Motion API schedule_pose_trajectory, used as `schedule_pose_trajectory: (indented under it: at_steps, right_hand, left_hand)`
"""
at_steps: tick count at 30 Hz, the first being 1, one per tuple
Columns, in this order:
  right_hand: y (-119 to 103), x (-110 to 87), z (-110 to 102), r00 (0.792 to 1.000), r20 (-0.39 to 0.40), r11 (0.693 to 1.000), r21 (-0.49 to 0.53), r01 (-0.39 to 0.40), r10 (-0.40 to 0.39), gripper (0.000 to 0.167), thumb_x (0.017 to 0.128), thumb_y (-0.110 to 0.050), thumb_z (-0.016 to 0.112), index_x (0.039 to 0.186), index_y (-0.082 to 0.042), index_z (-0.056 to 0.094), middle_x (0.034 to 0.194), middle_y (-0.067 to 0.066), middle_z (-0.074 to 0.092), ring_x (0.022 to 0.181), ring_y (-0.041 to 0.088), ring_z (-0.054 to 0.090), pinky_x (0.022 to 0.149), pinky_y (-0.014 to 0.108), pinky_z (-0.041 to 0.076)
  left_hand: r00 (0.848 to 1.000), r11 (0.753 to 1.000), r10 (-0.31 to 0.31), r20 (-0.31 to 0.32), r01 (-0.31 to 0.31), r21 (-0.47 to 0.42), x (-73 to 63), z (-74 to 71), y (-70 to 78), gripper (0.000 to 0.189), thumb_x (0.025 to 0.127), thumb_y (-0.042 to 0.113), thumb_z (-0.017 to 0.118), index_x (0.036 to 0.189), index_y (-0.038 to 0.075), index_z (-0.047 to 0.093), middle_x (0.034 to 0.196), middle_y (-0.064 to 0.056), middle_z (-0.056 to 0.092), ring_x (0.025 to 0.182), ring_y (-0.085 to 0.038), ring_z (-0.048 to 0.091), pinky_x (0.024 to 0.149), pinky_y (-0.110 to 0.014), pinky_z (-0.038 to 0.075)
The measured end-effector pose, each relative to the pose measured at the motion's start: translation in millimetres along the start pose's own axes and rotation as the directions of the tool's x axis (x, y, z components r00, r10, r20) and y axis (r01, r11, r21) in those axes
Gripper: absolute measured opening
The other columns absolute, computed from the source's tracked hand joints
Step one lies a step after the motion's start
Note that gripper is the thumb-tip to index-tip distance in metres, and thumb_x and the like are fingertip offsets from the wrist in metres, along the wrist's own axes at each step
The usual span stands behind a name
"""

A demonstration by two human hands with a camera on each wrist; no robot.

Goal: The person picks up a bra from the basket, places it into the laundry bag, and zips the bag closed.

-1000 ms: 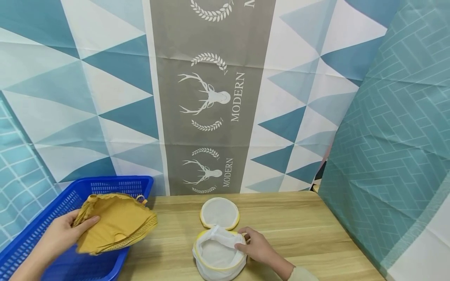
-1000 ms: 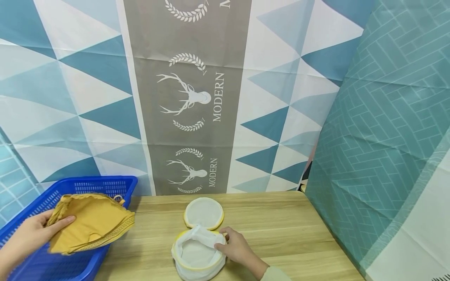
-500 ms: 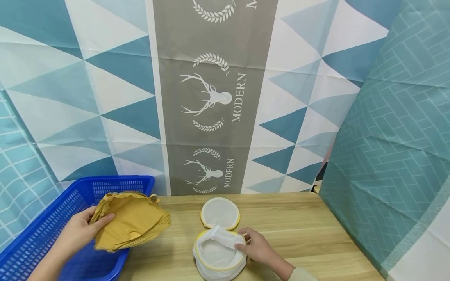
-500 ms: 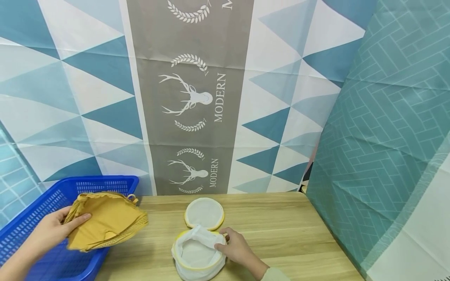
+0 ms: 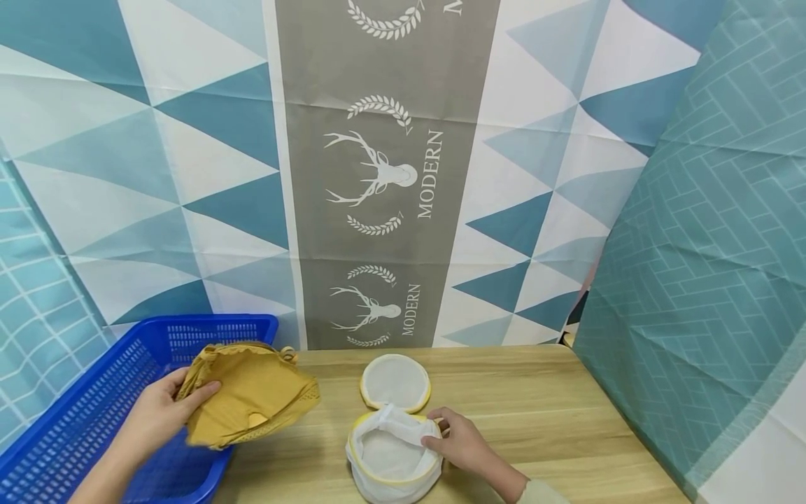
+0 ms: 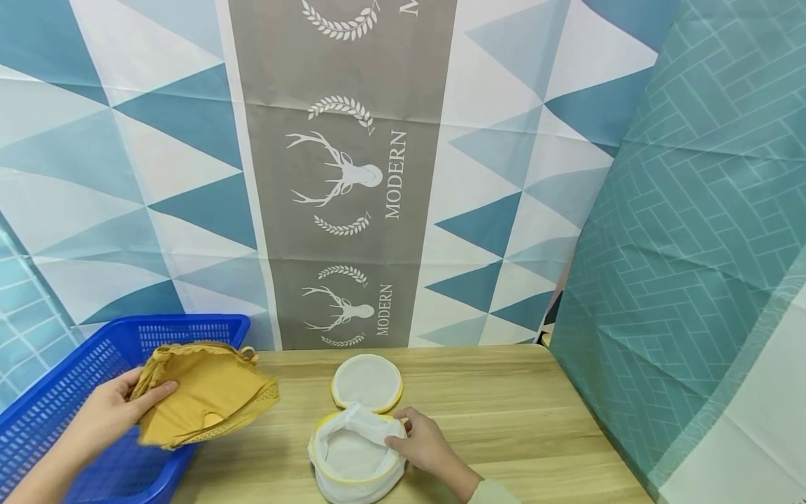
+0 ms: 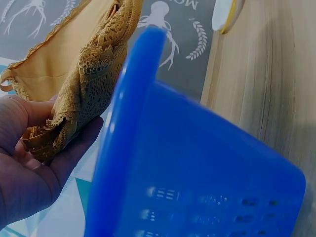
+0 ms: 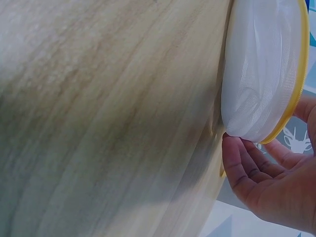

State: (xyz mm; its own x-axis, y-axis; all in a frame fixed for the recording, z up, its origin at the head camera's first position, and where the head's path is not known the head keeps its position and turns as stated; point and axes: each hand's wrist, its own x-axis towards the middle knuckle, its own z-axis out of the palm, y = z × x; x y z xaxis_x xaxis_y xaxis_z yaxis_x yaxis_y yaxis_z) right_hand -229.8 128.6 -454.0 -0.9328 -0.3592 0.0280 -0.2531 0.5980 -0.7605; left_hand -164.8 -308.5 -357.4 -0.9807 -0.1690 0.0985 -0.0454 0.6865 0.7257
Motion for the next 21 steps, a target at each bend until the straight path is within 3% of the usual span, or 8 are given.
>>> schedule_pose_trajectory:
  at_steps: [21]
  right_hand:
    - [0.5,1.1,-1.1,0.999,0.015,0.999,0.03,-0.032,0.031,0.049,0.083,-0.028,0.07,0.122,-0.001,0.055,0.096,0.01,0.063,0.083,0.016,0.059,0.062,0.027,0.049]
  left_hand:
    - [0.999,0.994,-0.007,0.038,0.011,-0.113,-0.9,26.0,16.9,0.053,0.093,0.034,0.057,0.128,-0.005,0.047,0.08,-0.006,0.068,0.062,-0.01,0.062,0.056,-0.028,0.05]
